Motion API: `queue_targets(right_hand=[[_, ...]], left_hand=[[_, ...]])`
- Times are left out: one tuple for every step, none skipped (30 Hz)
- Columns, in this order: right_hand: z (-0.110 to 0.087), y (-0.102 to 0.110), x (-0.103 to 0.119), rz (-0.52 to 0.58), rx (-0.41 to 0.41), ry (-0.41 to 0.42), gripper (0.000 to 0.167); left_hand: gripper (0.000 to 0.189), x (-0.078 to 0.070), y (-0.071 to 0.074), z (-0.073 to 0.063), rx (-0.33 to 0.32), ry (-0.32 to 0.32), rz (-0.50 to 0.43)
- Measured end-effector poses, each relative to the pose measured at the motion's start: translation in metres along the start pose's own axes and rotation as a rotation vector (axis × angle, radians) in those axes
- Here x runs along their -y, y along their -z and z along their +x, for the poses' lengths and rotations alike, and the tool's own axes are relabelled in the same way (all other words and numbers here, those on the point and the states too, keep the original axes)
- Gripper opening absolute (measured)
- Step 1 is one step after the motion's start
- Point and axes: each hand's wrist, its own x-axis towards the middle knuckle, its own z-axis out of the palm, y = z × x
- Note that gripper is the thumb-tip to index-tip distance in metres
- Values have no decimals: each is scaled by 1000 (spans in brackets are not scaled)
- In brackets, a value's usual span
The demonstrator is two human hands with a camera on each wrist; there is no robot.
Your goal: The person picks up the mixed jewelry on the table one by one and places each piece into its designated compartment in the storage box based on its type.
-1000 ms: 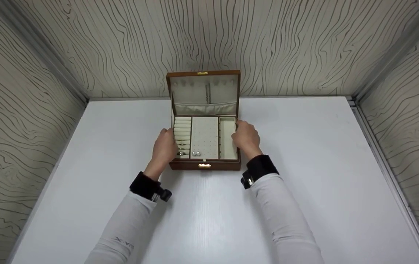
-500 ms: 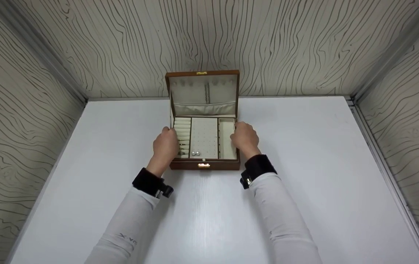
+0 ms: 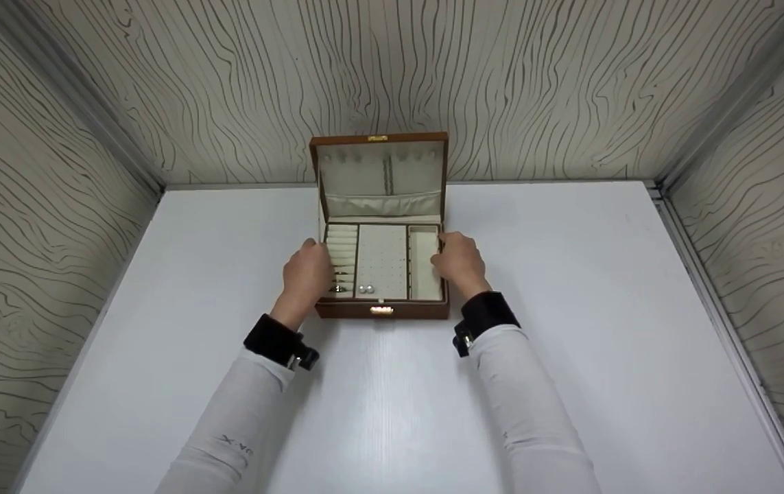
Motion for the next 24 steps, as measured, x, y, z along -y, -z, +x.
queue_targets(right_hand=[[0, 0, -1, 1, -5, 1, 56], [0, -1, -1, 2, -8, 2, 56], [0, -1, -2, 5, -10, 3, 56], [0, -1, -3, 11, -12, 1, 56], [0, -2, -3, 17, -13, -1, 57], [0, -2, -4, 23, -13, -2, 57], [-1, -2, -4, 29, -13, -4, 57], [0, -3, -5, 38, -14, -6, 57], [0, -4, -6, 46, -16, -7, 57], [0, -4, -6, 54, -19, -10, 57], [0, -5, -7, 63, -18, -12, 57], [0, -5, -8, 69, -20, -14, 57], [0, -6, -8, 75, -23, -15, 57], [0, -6, -9, 84, -25, -16, 57], [0, -7, -10, 93, -25, -17, 57], [0, -7, -11, 103, -23, -19, 57], [-1, -7, -12, 113, -18, -18, 57], [-1, -7, -14, 122, -17, -19, 57], [-1, -8, -15, 134, -15, -20, 57], [-2, -8, -16, 147, -12, -23, 57], [-2, -8, -17, 156, -9, -23, 57], [-3, -8, -18, 165, -7, -22, 57], [-3, -8, -19, 172, -7, -20, 57], [-3, -8, -20, 176, -9, -19, 57]], left_hand=[[6, 0, -1, 0, 2, 1, -3], [6, 1, -2, 0, 4, 3, -5], [6, 1, -3, 0, 5, 3, -6], [6, 2, -4, -1, 4, 4, -8], [6, 3, -6, -1, 3, 4, -9], [7, 3, -7, -2, 3, 5, -10], [7, 4, -9, -2, 3, 7, -12], [7, 5, -10, -3, 2, 9, -15], [8, 6, -11, -4, -2, 11, -18], [9, 6, -12, -4, -5, 15, -22], [10, 7, -12, -5, -9, 18, -28], [12, 7, -13, -6, -12, 23, -38], [14, 8, -14, -7, -16, 28, -50], [17, 9, -14, -7, -23, 34, -61], [19, 9, -15, -8, -30, 41, -78], [22, 10, -16, -9, -40, 49, -99], [23, 11, -16, -10, -49, 56, -123], [23, 11, -17, -10, -61, 62, -147], [21, 12, -17, -11, -73, 69, -169], [19, 13, -18, -12, -82, 75, -191], [17, 14, -18, -12, -89, 82, -218], [14, 15, -18, -13, -94, 90, -242], [12, 16, -18, -13, -97, 97, -267], [11, 17, -19, -13, -97, 108, -296]])
